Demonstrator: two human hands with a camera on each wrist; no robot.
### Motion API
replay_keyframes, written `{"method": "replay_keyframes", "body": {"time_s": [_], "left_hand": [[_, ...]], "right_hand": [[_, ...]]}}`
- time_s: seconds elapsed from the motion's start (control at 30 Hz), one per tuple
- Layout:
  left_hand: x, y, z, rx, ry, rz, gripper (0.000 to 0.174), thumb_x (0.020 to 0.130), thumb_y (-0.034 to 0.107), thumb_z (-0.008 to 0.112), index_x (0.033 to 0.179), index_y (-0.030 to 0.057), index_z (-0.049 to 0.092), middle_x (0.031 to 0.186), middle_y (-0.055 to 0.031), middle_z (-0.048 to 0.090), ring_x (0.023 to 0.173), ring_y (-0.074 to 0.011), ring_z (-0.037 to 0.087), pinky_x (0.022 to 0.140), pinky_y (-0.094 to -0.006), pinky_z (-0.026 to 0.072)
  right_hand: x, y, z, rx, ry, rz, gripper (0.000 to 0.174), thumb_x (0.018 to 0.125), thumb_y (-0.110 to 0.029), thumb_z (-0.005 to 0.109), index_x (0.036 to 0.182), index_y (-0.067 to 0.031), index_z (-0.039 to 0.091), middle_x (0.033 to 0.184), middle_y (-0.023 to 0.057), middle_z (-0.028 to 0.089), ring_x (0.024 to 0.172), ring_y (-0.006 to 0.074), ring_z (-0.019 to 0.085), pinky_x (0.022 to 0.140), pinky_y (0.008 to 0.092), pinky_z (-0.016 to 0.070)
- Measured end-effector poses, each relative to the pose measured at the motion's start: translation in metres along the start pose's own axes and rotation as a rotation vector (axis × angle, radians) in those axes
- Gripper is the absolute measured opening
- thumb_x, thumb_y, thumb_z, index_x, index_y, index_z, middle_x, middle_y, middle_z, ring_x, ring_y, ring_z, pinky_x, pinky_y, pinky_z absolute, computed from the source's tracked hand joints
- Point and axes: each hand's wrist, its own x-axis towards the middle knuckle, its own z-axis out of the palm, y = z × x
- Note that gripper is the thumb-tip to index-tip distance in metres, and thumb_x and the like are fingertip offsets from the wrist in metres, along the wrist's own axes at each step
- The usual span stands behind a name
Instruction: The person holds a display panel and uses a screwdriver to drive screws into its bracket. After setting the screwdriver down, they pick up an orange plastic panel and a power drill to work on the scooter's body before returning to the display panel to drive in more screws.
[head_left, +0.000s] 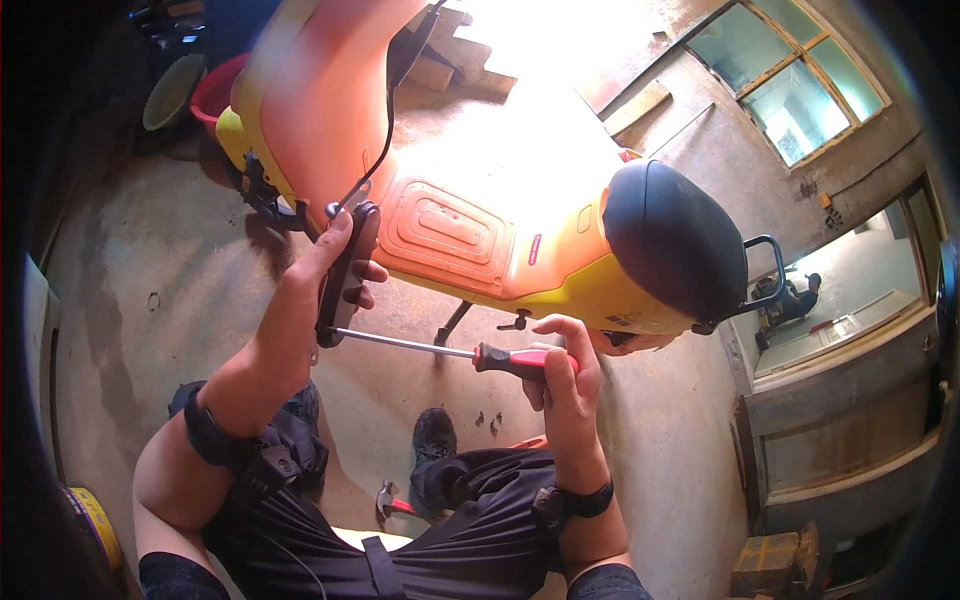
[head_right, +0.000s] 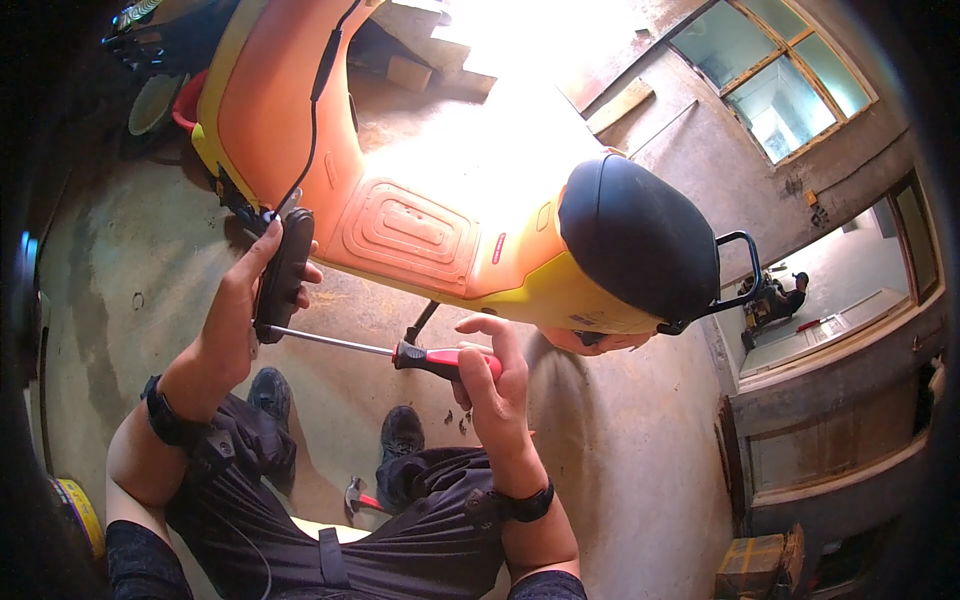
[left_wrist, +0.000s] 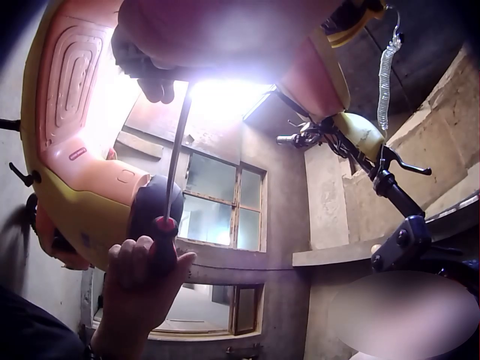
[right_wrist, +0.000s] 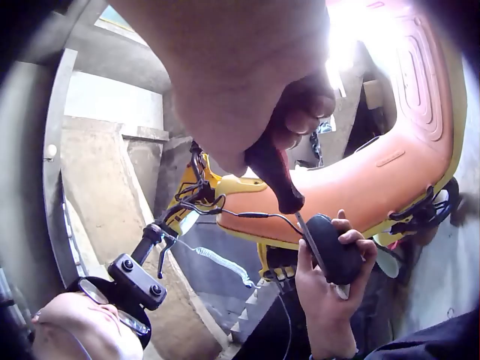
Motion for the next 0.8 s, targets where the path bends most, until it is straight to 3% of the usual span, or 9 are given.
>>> {"method": "replay_keyframes", "body": {"time_s": [0.23, 0.3, 0.43, 0.5, 0.63, 0.7, 0.8], "left_hand": [[-0.001, 0.001, 0.001, 0.003, 0.013, 0.01, 0.057, 0.099, 0.058, 0.05, 0.12, 0.0057, 0.06, 0.092, -0.0062, 0.066, 0.075, -0.01, 0.06, 0.072, -0.0214, 0.0465], [0.0, 0.001, 0.0, 0.004, 0.011, 0.016, 0.058, 0.099, 0.058, 0.05, 0.12, 0.0057, 0.06, 0.092, -0.0062, 0.066, 0.075, -0.01, 0.06, 0.072, -0.0215, 0.0465], [0.0, 0.0, 0.0, 0.014, -0.004, 0.004, 0.058, 0.099, 0.059, 0.05, 0.12, 0.0056, 0.059, 0.093, -0.0062, 0.066, 0.076, -0.01, 0.06, 0.072, -0.0218, 0.0467], [0.0, 0.0, 0.001, 0.011, -0.003, 0.007, 0.058, 0.099, 0.059, 0.05, 0.12, 0.0057, 0.059, 0.093, -0.0062, 0.066, 0.076, -0.0099, 0.06, 0.071, -0.0219, 0.0468], [0.0, -0.001, 0.0, 0.007, -0.003, 0.019, 0.058, 0.099, 0.059, 0.05, 0.12, 0.0065, 0.059, 0.092, -0.0061, 0.066, 0.076, -0.0098, 0.06, 0.071, -0.022, 0.0468], [0.001, -0.001, -0.001, 0.01, 0.001, 0.015, 0.058, 0.099, 0.059, 0.05, 0.12, 0.0067, 0.059, 0.092, -0.0061, 0.066, 0.075, -0.0099, 0.06, 0.071, -0.022, 0.0467], [0.0, -0.001, 0.001, 0.009, 0.001, 0.013, 0.057, 0.098, 0.06, 0.051, 0.119, 0.0071, 0.059, 0.092, -0.0062, 0.066, 0.075, -0.0101, 0.06, 0.071, -0.0222, 0.0467]], "right_hand": [[0.002, 0.008, 0.01, -0.059, 0.026, -0.293, 0.048, 0.093, -0.032, 0.071, 0.124, -0.0058, 0.045, 0.097, 0.008, 0.061, 0.071, 0.0057, 0.054, 0.062, 0.0183, 0.0438], [0.002, 0.008, 0.013, -0.084, 0.059, -0.341, 0.045, 0.094, -0.031, 0.068, 0.123, -0.0055, 0.045, 0.089, 0.007, 0.061, 0.069, 0.0053, 0.053, 0.062, 0.0179, 0.0427], [0.004, 0.009, 0.002, 0.081, -0.011, -0.259, 0.046, 0.098, -0.042, 0.061, 0.121, -0.0053, 0.045, 0.077, 0.0034, 0.057, 0.063, 0.0055, 0.05, 0.058, 0.0188, 0.037], [0.002, 0.003, -0.006, 0.033, -0.033, -0.004, 0.04, 0.097, -0.033, 0.063, 0.121, -0.0054, 0.047, 0.07, 0.0035, 0.058, 0.063, 0.006, 0.052, 0.058, 0.0194, 0.0397], [0.002, 0.006, 0.0, -0.013, 0.001, -0.06, 0.039, 0.096, -0.03, 0.065, 0.121, -0.0058, 0.047, 0.077, 0.0039, 0.059, 0.068, 0.0074, 0.054, 0.061, 0.0206, 0.042], [0.003, 0.012, 0.002, -0.091, 0.064, -0.258, 0.038, 0.095, -0.027, 0.066, 0.121, -0.0063, 0.047, 0.084, 0.0043, 0.059, 0.074, 0.0083, 0.055, 0.065, 0.0207, 0.0437], [0.004, 0.016, 0.004, -0.064, 0.072, -0.322, 0.04, 0.094, -0.028, 0.068, 0.121, -0.0067, 0.047, 0.09, 0.0047, 0.059, 0.08, 0.0089, 0.055, 0.07, 0.0206, 0.0446]]}}
